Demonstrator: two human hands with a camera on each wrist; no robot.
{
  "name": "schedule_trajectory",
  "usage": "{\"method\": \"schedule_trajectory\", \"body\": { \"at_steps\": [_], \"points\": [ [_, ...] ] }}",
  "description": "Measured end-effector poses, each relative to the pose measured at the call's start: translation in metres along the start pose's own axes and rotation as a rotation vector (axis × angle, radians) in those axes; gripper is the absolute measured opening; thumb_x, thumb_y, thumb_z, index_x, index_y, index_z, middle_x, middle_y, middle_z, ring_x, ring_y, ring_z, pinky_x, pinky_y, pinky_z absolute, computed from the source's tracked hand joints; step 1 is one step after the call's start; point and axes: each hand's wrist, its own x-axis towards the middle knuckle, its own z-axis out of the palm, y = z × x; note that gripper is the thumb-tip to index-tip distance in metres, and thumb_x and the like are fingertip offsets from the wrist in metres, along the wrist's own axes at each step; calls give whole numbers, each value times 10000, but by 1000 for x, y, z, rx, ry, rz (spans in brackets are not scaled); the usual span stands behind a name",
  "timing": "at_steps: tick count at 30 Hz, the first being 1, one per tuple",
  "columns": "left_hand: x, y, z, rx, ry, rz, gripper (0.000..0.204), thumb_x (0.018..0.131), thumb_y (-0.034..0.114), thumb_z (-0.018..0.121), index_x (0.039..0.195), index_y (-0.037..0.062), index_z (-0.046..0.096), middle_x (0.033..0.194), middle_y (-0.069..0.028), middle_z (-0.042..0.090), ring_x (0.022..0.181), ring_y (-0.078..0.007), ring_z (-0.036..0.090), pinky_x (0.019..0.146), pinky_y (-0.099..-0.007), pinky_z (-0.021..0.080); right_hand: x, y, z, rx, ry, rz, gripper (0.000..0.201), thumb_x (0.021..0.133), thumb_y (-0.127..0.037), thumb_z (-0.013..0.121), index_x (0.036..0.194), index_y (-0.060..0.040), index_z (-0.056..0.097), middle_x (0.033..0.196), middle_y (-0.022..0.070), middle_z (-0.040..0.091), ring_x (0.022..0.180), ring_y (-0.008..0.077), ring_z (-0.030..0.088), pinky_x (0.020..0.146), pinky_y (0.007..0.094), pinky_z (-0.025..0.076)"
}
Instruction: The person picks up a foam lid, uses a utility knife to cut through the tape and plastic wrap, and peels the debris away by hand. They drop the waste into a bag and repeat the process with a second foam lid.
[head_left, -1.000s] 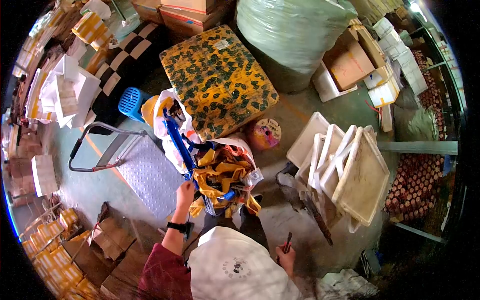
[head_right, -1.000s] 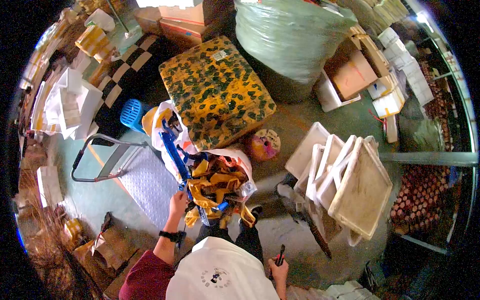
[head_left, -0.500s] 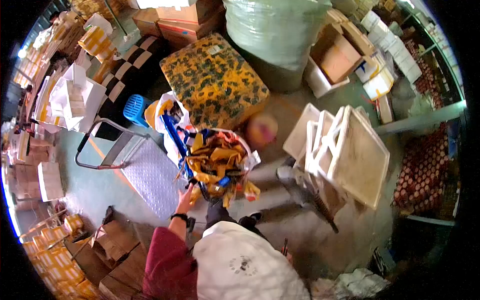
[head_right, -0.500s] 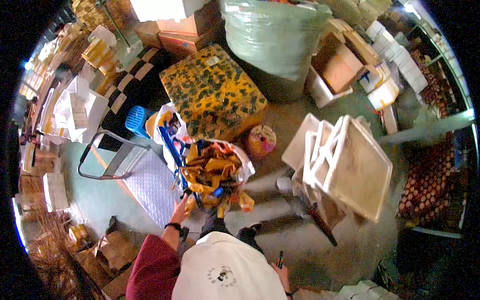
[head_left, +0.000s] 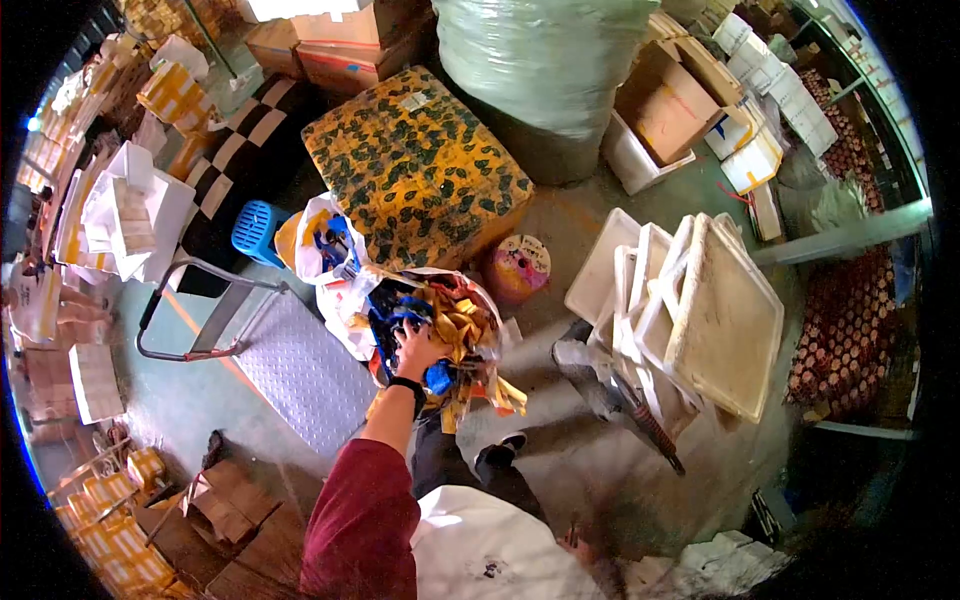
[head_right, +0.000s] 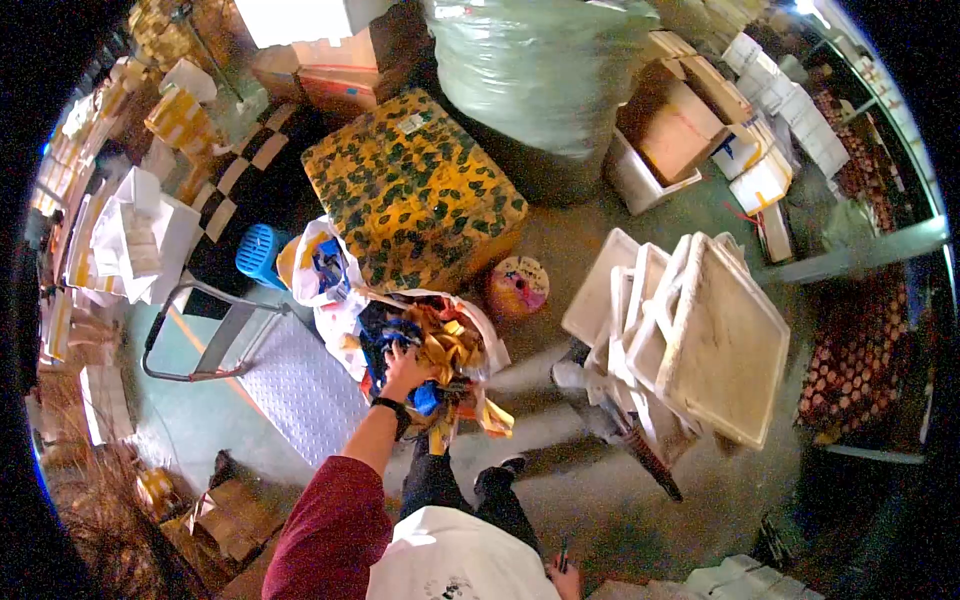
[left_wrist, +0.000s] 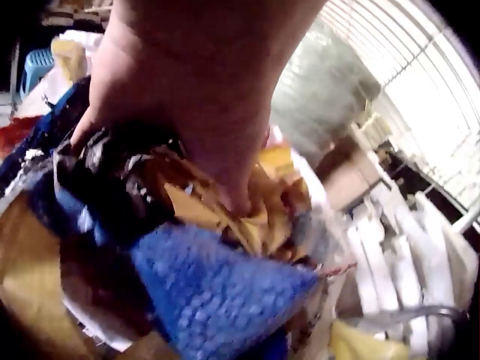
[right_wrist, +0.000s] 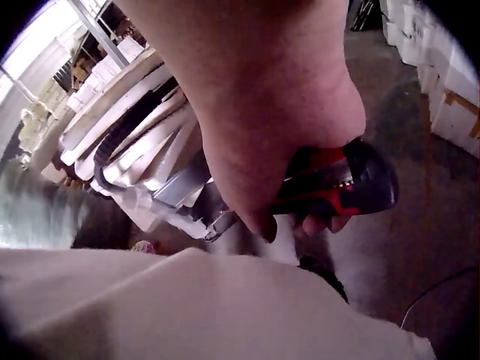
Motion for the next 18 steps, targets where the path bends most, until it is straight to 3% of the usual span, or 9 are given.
{"method": "schedule_trajectory", "body": {
  "at_steps": [2,3,4,6,7,11,14,15,18],
  "points": [
    [22,0,36,190,-76,-56,939,686,659,725,1446,207,409,1506,-218,308,1363,-560,220,868,-690,446,-21,-29,11,9,-16,10,271,810,-196,770,927,-9,612,783,58,617,665,143,556,620,347,455],
    [29,6,41,281,-126,-80,865,749,575,700,1464,207,383,1491,-207,342,1352,-566,243,836,-663,468,-28,-45,15,19,-22,10,265,811,-192,768,920,-12,606,780,56,611,665,142,551,619,345,453],
    [45,-5,68,355,-88,-40,716,808,432,672,1433,184,426,1429,-197,441,1306,-502,386,814,-633,482,-33,-60,20,37,-23,10,260,813,-188,766,913,-15,601,777,54,606,664,141,547,619,344,451],
    [82,-20,98,314,-291,-26,597,838,318,632,1395,176,471,1355,-163,536,1216,-414,525,795,-603,489,-46,-96,29,79,-38,14,250,816,-180,763,899,-21,589,771,49,595,663,138,538,618,340,446],
    [87,-27,119,382,-138,39,518,867,275,596,1369,189,500,1307,-127,586,1151,-349,588,799,-588,489,-49,-116,35,100,-43,17,245,818,-176,762,892,-24,584,769,47,590,663,137,533,618,338,444],
    [134,-46,191,343,-216,0,542,902,239,566,1425,165,444,1452,-137,467,1294,-344,480,922,-582,446,-48,-180,59,130,-68,48,234,824,-160,755,864,-37,561,757,39,568,661,132,515,616,331,435],
    [153,-69,237,343,-93,63,483,897,230,572,1370,153,514,1420,-118,503,1281,-325,490,981,-472,440,-44,-208,76,130,-94,84,231,829,-148,750,843,-46,544,748,33,551,660,128,501,615,326,428],
    [167,-78,245,164,-205,72,453,891,230,575,1336,153,544,1401,-116,519,1275,-320,494,988,-459,436,-43,-214,79,133,-102,96,231,830,-144,749,836,-49,538,745,31,546,660,127,497,614,324,426],
    [173,-80,233,156,-319,36,406,882,242,584,1278,151,586,1368,-111,544,1259,-306,503,996,-442,431,-44,-227,85,124,-126,121,235,835,-132,744,815,-58,521,737,24,530,658,123,483,613,319,419]
  ]
}}
